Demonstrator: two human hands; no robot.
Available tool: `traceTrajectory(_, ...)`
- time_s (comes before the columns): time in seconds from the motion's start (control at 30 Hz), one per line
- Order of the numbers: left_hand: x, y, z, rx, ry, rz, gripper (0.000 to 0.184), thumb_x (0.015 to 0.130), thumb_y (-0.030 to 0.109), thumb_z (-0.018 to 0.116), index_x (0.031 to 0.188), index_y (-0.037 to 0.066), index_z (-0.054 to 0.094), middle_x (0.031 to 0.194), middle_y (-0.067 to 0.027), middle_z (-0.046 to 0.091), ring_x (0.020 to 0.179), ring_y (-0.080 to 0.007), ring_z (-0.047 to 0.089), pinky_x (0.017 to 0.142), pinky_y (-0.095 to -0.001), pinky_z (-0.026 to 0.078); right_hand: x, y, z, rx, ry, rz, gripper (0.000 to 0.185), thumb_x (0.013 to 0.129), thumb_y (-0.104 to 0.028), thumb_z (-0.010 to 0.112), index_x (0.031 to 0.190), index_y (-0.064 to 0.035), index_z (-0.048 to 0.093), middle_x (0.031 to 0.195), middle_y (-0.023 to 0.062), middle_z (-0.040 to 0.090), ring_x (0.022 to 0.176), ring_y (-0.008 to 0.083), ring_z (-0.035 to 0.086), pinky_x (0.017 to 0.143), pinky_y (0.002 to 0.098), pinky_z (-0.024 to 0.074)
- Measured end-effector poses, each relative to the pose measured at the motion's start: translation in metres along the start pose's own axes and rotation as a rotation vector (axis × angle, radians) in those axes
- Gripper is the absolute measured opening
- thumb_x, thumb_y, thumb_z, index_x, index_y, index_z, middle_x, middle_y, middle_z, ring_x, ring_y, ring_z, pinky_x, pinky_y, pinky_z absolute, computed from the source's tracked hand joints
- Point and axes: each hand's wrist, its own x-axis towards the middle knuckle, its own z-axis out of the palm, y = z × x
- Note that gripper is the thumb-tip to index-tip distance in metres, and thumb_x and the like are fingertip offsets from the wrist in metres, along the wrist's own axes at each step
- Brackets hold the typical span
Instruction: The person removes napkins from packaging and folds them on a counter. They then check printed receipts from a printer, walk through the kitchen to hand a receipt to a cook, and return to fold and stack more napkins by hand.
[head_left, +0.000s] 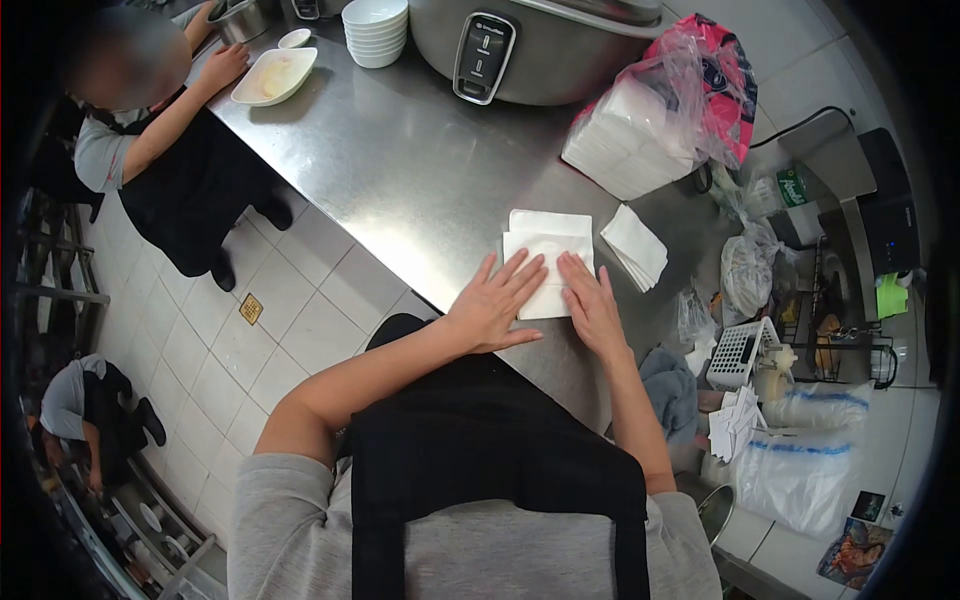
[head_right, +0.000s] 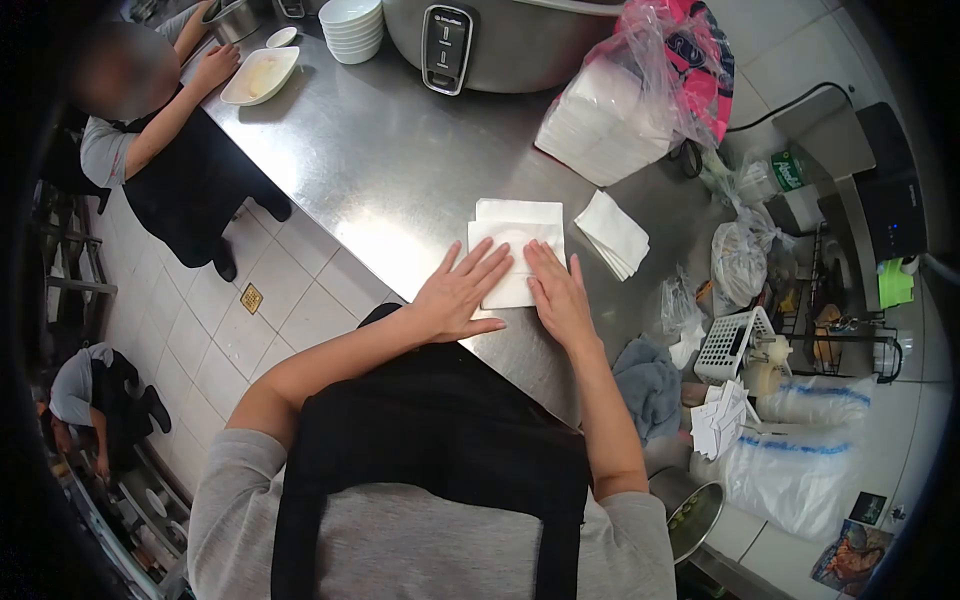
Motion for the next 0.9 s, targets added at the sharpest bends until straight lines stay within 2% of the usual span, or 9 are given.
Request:
traceTrajectory(0.17,-0.029,-0.004,-0.003,-0.044,-0.036,-0.067,0.09,0.085,0.064,0.041,0.144,-0.001,0.021,0.15,-0.0162,0.022,0.14,-0.0305,0.017,0.109,-0.0575,0.017,0.006,-0.017,-0.007,-0.231,0.024,-0.057,0.045,0.086,-0.008,0.049,0.131,-0.009,0.048,0.133,0.0089,0.049,0.124,0.0232,0.046,0.106,0.0575,0.0217)
traceTrajectory(0.23,-0.036,-0.002,-0.013,0.121,-0.132,-0.115,0.088,0.086,0.063,0.041,0.143,-0.001,0.021,0.15,-0.0174,0.022,0.14,-0.0305,0.017,0.108,-0.0607,0.015,0.01,-0.02,-0.005,-0.327,0.033,-0.071,0.044,0.083,-0.006,0.05,0.128,-0.0086,0.051,0.129,0.0091,0.051,0.12,0.0223,0.05,0.105,0.0585,0.0233)
traceTrajectory(0.43,-0.046,-0.006,-0.034,-0.035,-0.111,-0.201,0.072,0.089,0.053,0.045,0.136,-0.001,0.037,0.147,-0.0171,0.028,0.138,-0.0318,0.021,0.107,-0.0621,0.014,0.025,0.005,-0.016,-0.268,0.159,-0.18,0.035,0.08,-0.003,0.054,0.114,-0.0043,0.059,0.106,0.0112,0.061,0.098,0.0261,0.058,0.098,0.0482,0.0363)
traceTrajectory(0.5,-0.049,-0.008,-0.042,-0.119,-0.046,-0.271,0.066,0.09,0.05,0.046,0.135,0.002,0.039,0.145,-0.0175,0.03,0.136,-0.0322,0.025,0.107,-0.062,0.014,0.027,0.022,-0.042,-0.245,0.497,-0.054,0.033,0.08,-0.002,0.054,0.112,-0.0044,0.061,0.103,0.013,0.063,0.099,0.0292,0.058,0.095,0.044,0.0401)
traceTrajectory(0.57,-0.046,-0.004,-0.047,-0.139,0.011,-0.268,0.058,0.089,0.041,0.053,0.133,0.004,0.042,0.142,-0.0171,0.034,0.133,-0.0326,0.03,0.107,-0.0605,0.017,0.028,0.04,-0.074,-0.319,0.633,0.085,0.034,0.082,0.001,0.052,0.115,-0.0043,0.059,0.113,0.0145,0.062,0.106,0.0295,0.058,0.097,0.0456,0.0396)
traceTrajectory(0.7,-0.024,0.002,-0.042,-0.273,0.135,-0.063,0.053,0.081,0.024,0.065,0.126,0.004,0.047,0.132,-0.0142,0.044,0.123,-0.0311,0.04,0.102,-0.0481,0.03,0.022,0.093,-0.067,-0.582,0.654,0.109,0.034,0.082,0.0,0.052,0.116,-0.0031,0.058,0.117,0.0148,0.061,0.111,0.0291,0.056,0.098,0.045,0.039)
traceTrajectory(0.77,-0.013,0.007,-0.034,-0.317,0.159,0.03,0.05,0.078,0.02,0.068,0.122,0.004,0.05,0.127,-0.0129,0.048,0.118,-0.0298,0.045,0.099,-0.0431,0.036,0.014,0.113,-0.034,-0.735,0.331,0.221,0.036,0.084,-0.001,0.049,0.119,-0.0001,0.056,0.122,0.0144,0.058,0.115,0.0312,0.053,0.102,0.0462,0.0361)
traceTrajectory(0.87,0.002,0.01,-0.026,-0.237,0.042,0.107,0.031,0.074,0.018,0.07,0.098,0.006,0.055,0.105,-0.0069,0.054,0.1,-0.024,0.052,0.081,-0.0368,0.041,0.005,0.12,0.002,-0.618,0.346,0.258,0.034,0.086,-0.005,0.049,0.119,0.0004,0.056,0.125,0.0136,0.057,0.117,0.0305,0.052,0.103,0.0485,0.0331)
traceTrajectory(0.9,0.006,0.008,-0.022,-0.237,0.042,0.102,0.031,0.074,0.018,0.07,0.098,0.006,0.055,0.105,-0.0069,0.054,0.1,-0.024,0.052,0.081,-0.0368,0.041,0.006,0.118,-0.001,-0.616,0.344,0.254,0.034,0.086,-0.005,0.049,0.119,0.0004,0.056,0.125,0.0136,0.057,0.117,0.0305,0.052,0.103,0.0485,0.0331)
